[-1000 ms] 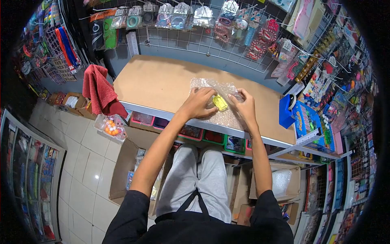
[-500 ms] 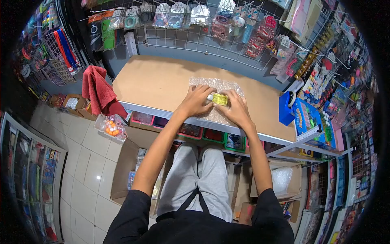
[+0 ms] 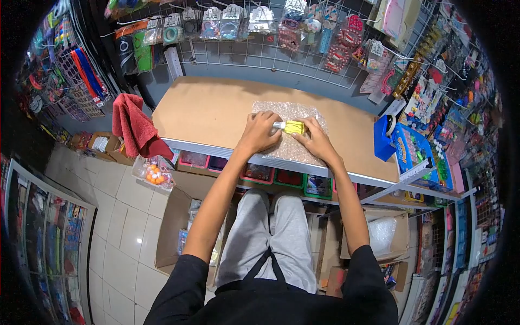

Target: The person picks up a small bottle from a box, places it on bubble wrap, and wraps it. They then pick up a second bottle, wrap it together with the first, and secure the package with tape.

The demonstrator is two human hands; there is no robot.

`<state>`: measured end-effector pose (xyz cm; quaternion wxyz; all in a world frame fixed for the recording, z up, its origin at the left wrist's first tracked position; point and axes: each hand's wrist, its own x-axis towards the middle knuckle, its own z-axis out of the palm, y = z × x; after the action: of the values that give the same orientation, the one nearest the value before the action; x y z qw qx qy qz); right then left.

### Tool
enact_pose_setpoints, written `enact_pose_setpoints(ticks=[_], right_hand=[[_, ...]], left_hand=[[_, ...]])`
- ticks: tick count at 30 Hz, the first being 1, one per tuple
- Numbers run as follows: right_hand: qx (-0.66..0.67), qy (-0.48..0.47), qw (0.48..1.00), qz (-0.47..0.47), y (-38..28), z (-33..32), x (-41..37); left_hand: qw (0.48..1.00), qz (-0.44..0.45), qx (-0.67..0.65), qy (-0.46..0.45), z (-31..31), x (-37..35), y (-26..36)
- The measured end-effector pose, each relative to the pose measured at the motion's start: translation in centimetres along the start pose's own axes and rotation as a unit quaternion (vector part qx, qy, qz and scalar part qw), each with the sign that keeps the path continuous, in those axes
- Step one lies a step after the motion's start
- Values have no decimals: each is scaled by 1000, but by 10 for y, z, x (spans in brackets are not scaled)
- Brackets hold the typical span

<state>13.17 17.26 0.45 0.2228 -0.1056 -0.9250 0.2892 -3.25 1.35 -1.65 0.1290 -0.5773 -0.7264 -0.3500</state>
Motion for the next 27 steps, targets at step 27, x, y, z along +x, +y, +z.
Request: enact_pose_setpoints(ticks=[27], right_hand=[[94,62,993,20,6,2,4]], left_hand=[[947,-245,177,105,-9,-2,4]])
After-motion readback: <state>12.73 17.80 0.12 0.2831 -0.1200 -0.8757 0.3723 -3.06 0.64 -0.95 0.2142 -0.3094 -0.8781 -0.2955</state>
